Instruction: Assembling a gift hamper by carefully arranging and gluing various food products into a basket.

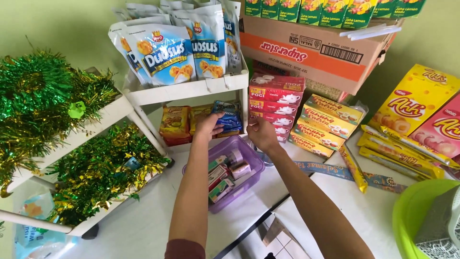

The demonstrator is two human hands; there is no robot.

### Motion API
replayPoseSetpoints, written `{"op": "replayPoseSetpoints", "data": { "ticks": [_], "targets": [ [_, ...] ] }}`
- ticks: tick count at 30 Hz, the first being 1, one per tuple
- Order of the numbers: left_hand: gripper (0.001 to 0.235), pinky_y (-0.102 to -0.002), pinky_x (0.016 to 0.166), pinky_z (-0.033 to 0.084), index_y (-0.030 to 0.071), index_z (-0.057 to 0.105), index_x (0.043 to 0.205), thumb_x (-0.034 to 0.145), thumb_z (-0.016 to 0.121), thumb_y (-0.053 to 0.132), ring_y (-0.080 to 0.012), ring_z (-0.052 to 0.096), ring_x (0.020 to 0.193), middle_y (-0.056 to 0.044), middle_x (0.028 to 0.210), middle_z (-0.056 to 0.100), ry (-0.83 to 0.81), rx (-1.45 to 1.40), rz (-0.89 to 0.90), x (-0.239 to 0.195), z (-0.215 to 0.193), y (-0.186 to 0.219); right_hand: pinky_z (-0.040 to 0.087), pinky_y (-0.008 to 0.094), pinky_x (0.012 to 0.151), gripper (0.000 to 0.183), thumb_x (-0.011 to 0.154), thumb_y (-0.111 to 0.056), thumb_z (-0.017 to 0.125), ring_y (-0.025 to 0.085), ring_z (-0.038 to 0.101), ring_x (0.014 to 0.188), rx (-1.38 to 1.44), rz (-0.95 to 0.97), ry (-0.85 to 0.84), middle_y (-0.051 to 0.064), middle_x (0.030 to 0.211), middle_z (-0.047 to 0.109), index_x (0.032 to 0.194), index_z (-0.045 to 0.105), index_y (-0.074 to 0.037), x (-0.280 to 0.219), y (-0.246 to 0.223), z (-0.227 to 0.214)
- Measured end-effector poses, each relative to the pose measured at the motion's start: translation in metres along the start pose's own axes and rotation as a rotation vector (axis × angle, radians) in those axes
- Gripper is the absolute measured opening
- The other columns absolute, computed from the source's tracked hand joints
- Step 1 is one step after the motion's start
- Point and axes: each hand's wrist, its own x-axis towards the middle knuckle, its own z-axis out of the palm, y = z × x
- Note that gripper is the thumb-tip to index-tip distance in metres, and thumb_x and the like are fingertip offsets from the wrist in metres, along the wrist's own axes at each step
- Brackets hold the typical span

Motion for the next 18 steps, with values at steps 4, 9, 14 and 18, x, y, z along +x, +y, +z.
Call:
{"op": "replayPoseSetpoints", "data": {
  "ticks": [4, 9, 14, 18],
  "targets": [
    [0.060, -0.054, 0.083, 0.066, -0.005, 0.046, 0.130, 0.084, 0.077, 0.015, -0.0452, 0.071, 0.099, -0.022, 0.117, 0.056, -0.068, -0.388, -0.050, -0.014, -0.001, 0.010, 0.051, 0.047, 0.103, 0.048, 0.093, -0.053, 0.055, 0.032, 0.068, 0.115, 0.113, 0.045, -0.050, 0.008, 0.108, 0.077, 0.125, 0.072, -0.021, -0.022, -0.031, -0.008],
    [0.062, -0.059, 0.090, 0.060, -0.008, 0.044, 0.127, 0.078, 0.080, 0.008, -0.0476, 0.066, 0.110, -0.023, 0.116, 0.053, -0.137, -0.520, -0.091, -0.071, -0.009, 0.040, 0.046, 0.044, 0.110, 0.088, 0.086, -0.083, 0.043, 0.028, 0.068, 0.118, 0.290, 0.138, -0.179, 0.010, 0.114, 0.077, 0.138, 0.062, -0.014, -0.056, -0.098, -0.033],
    [0.066, -0.052, 0.081, 0.063, -0.002, 0.053, 0.122, 0.072, 0.088, 0.021, -0.0314, 0.072, 0.096, -0.012, 0.104, 0.062, -0.243, -0.205, -0.062, -0.087, -0.025, 0.043, 0.056, 0.038, 0.094, 0.088, 0.081, -0.076, 0.063, 0.027, 0.076, 0.099, 0.421, 0.187, -0.220, 0.016, 0.093, 0.078, 0.134, 0.064, -0.006, -0.041, -0.106, -0.021],
    [0.068, -0.051, 0.082, 0.060, 0.005, 0.052, 0.128, 0.079, 0.075, 0.046, -0.0287, 0.065, 0.105, -0.009, 0.112, 0.056, -0.275, -0.088, -0.050, -0.072, -0.038, 0.040, 0.063, 0.039, 0.076, 0.075, 0.081, -0.047, 0.078, 0.029, 0.077, 0.094, 0.660, 0.202, -0.127, 0.021, 0.108, 0.071, 0.134, 0.061, 0.003, -0.040, -0.107, -0.023]
  ]
}}
